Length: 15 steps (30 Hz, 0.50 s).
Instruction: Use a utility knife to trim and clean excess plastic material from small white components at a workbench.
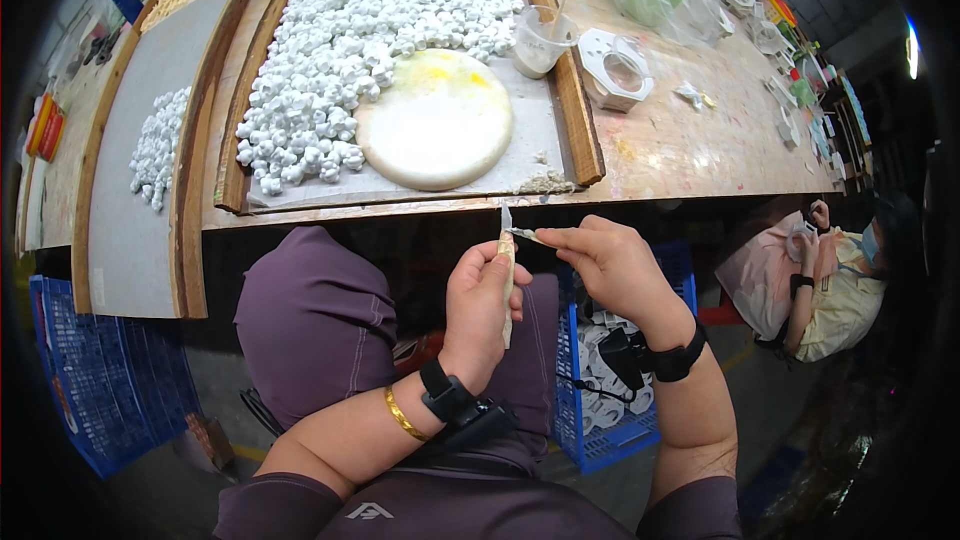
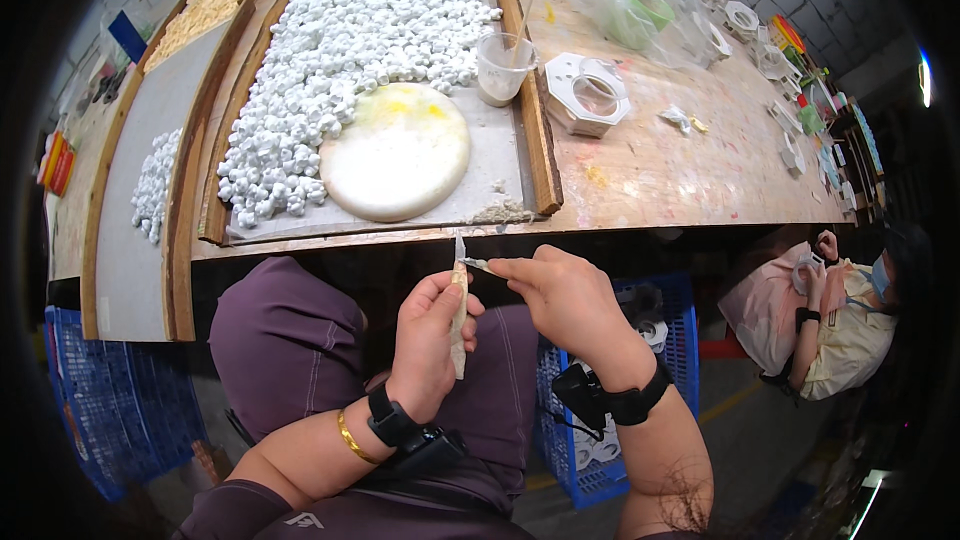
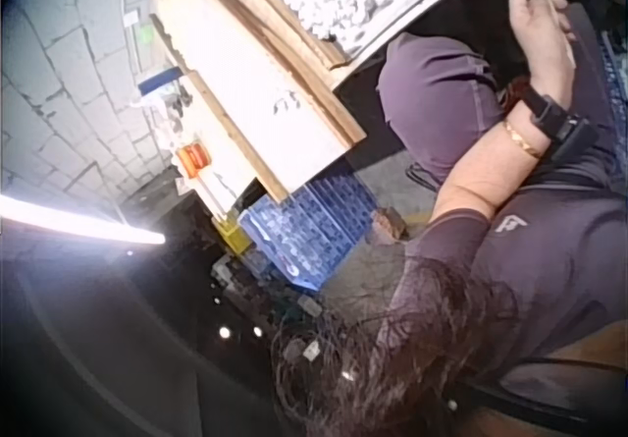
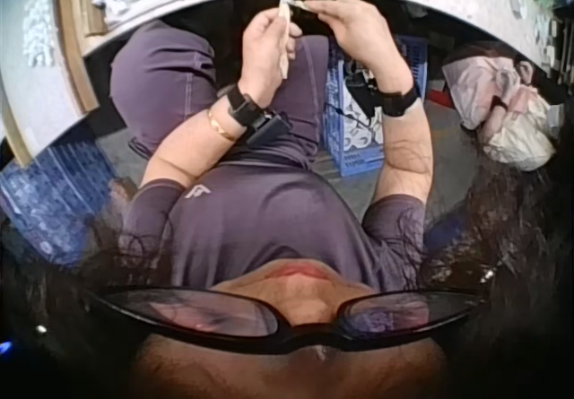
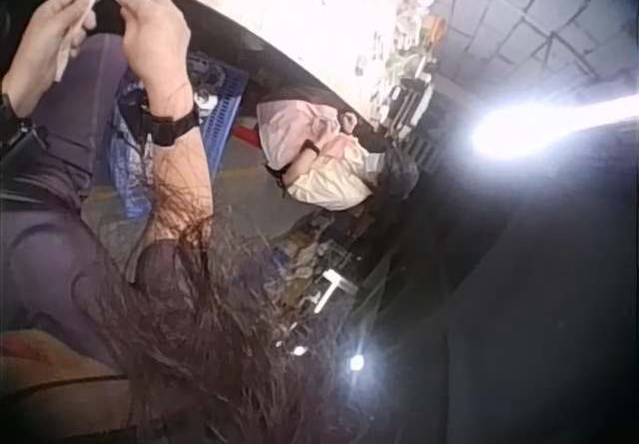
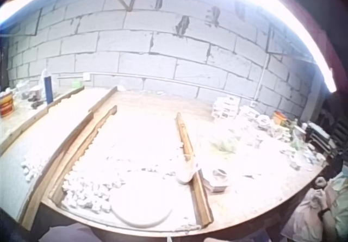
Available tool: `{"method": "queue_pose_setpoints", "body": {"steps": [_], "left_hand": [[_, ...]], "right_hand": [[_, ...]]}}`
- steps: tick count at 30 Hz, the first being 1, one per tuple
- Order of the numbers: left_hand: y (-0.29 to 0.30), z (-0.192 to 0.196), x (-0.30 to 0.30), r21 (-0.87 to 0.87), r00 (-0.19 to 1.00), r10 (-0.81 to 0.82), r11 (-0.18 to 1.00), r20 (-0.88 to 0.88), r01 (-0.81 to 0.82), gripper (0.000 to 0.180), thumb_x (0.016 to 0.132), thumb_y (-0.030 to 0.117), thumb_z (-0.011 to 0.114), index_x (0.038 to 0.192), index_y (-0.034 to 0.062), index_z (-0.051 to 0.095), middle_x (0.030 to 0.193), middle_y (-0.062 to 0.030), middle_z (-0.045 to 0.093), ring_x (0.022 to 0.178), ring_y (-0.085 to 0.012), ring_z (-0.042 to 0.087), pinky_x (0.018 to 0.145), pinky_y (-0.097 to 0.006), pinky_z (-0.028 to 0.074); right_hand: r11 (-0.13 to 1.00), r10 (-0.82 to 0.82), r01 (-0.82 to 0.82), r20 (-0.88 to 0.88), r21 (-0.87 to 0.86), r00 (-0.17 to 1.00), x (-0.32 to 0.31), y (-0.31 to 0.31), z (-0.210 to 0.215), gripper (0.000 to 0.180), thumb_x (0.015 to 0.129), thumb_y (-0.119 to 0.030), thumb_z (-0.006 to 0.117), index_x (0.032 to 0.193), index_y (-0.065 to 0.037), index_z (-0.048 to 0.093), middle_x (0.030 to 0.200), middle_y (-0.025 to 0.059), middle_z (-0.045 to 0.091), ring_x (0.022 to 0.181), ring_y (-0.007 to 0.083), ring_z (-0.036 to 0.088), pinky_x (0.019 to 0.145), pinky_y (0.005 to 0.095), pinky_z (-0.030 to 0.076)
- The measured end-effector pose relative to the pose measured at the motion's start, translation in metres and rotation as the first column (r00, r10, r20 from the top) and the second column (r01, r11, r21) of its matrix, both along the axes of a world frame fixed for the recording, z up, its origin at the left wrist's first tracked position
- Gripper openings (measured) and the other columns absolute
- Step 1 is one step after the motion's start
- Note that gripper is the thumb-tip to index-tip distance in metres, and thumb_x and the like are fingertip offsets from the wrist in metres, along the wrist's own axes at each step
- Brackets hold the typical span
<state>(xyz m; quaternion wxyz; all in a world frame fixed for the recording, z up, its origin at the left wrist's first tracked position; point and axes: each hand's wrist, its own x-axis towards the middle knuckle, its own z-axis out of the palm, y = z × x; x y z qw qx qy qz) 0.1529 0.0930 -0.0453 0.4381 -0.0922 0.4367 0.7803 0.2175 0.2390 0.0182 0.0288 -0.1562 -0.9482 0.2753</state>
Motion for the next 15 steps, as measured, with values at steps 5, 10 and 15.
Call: {"method": "queue_pose_setpoints", "body": {"steps": [5, 10, 15], "left_hand": [[0.001, 0.000, 0.001, -0.017, 1.000, 0.006, 1.000, -0.004, -0.006, 0.012, 0.095, 0.014, 0.048, 0.103, 0.0059, 0.052, 0.074, -0.0044, 0.058, 0.053, -0.0078, 0.049, 0.045, -0.021, 0.040], [0.002, 0.000, 0.002, -0.082, 0.999, 0.002, 0.997, -0.045, -0.006, 0.012, 0.095, 0.015, 0.049, 0.104, 0.0065, 0.053, 0.075, -0.0040, 0.059, 0.052, -0.0065, 0.048, 0.044, -0.020, 0.039], [0.003, 0.002, 0.003, -0.105, 0.997, 0.001, 0.994, -0.073, -0.009, 0.013, 0.096, 0.016, 0.049, 0.104, 0.0068, 0.052, 0.075, -0.0011, 0.060, 0.053, -0.0024, 0.045, 0.045, -0.017, 0.037]], "right_hand": [[0.993, 0.005, -0.001, -0.039, 0.120, 0.999, -0.001, -0.008, 0.005, 0.021, 0.080, -0.012, 0.064, 0.099, -0.018, 0.071, 0.071, 0.0081, 0.055, 0.064, 0.0275, 0.059, 0.056, 0.0365, 0.048], [0.971, 0.024, -0.018, -0.019, 0.239, 1.000, -0.002, -0.014, 0.010, 0.023, 0.080, -0.010, 0.061, 0.100, -0.018, 0.070, 0.071, 0.0079, 0.054, 0.062, 0.0272, 0.060, 0.053, 0.0366, 0.048], [0.949, 0.049, -0.044, -0.008, 0.312, 0.999, -0.001, -0.014, 0.012, 0.031, 0.077, -0.005, 0.058, 0.103, -0.017, 0.069, 0.070, 0.0077, 0.053, 0.060, 0.0258, 0.059, 0.052, 0.0358, 0.048]]}}
